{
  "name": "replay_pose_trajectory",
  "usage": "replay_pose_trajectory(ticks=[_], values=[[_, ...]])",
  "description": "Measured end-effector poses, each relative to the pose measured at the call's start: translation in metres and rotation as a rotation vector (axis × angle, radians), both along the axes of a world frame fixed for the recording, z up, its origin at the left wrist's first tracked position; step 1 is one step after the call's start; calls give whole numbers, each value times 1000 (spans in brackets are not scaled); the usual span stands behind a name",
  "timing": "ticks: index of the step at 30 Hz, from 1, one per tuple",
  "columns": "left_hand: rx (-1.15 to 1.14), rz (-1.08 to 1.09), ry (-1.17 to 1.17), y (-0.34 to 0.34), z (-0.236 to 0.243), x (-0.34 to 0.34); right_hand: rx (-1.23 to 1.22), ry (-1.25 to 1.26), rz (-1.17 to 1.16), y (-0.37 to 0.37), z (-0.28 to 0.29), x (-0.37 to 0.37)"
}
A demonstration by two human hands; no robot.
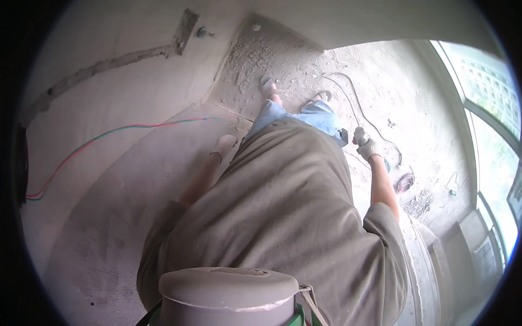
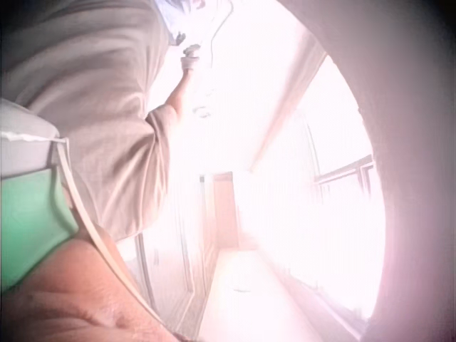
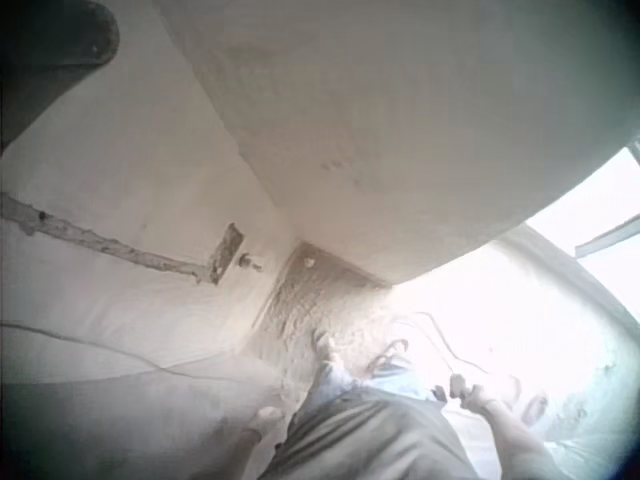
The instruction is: Using a rotary hammer drill to chisel into a concrete wall.
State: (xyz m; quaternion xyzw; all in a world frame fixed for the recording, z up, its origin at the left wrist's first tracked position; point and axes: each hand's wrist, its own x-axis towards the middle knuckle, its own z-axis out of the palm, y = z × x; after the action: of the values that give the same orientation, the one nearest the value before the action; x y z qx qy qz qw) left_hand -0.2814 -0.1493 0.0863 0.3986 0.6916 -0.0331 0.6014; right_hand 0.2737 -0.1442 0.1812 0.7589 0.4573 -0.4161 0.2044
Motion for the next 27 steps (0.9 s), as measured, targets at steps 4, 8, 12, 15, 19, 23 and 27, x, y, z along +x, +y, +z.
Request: replay_pose_trajectory(ticks=[4,8,12,15,19,23,27], values=[[29,-328,80,-40,-23,-19,-228,-58,-214,-110,-22,20],[90,-716,179,-15,-22,11,-175,-15,-343,-193,-55,45],[64,-459,109,44,15,84,-165,90,-551,-260,-99,55],[189,-702,84,88,42,135,-11,187,-711,-289,-114,48],[143,-493,134,128,84,187,20,187,-747,-276,-108,35],[191,-666,185,165,114,219,81,138,-948,-272,-114,21],[242,-732,221,186,128,242,160,150,-1060,-277,-143,16]])
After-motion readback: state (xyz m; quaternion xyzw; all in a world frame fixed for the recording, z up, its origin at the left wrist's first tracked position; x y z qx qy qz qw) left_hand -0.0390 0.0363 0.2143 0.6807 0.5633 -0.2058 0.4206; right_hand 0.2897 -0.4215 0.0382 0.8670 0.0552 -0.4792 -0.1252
